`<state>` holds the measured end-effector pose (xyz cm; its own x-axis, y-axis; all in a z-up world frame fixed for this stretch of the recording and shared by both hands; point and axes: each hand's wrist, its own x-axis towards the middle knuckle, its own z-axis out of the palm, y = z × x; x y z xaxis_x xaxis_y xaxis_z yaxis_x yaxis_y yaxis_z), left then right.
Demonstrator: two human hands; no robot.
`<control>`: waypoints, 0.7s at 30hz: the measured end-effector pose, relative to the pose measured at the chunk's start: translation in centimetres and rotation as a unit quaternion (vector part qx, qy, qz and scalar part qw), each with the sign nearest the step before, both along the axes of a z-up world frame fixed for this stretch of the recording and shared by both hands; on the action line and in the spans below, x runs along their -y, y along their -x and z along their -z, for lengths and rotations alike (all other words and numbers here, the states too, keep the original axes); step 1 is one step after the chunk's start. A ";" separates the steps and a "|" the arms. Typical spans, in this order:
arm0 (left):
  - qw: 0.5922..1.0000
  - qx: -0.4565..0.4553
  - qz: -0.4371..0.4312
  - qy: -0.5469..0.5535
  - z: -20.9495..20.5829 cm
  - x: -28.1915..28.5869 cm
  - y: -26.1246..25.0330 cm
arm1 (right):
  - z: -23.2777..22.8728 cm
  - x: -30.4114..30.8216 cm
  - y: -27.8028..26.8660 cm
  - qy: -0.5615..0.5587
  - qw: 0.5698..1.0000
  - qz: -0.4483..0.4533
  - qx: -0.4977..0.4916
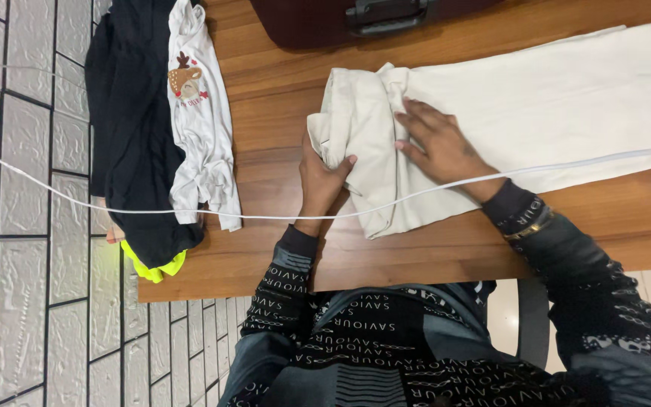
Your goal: The person folds a black garment, then takes a white sweatshirt out of a suitcase and folds it by hand, placing it on the table near other items.
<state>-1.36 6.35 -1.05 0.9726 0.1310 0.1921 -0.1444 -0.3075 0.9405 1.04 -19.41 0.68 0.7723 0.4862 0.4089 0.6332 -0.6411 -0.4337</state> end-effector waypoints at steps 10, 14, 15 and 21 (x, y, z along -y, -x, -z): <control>0.987 0.026 -0.050 0.149 3.6 -4.6 -1.3 | 2.7 4.5 -1.0 0.110 0.989 0.088 0.046; 0.959 -0.020 -0.083 0.272 3.3 -5.4 -1.6 | 4.2 10.7 -1.3 0.132 0.975 0.174 0.042; 0.951 -0.022 -0.078 0.299 3.1 -5.4 -1.5 | 4.5 12.1 -1.2 0.136 0.970 0.197 0.045; 0.846 -0.026 0.079 0.527 -0.2 -3.9 0.0 | 2.4 12.2 -0.8 0.217 0.924 0.295 0.108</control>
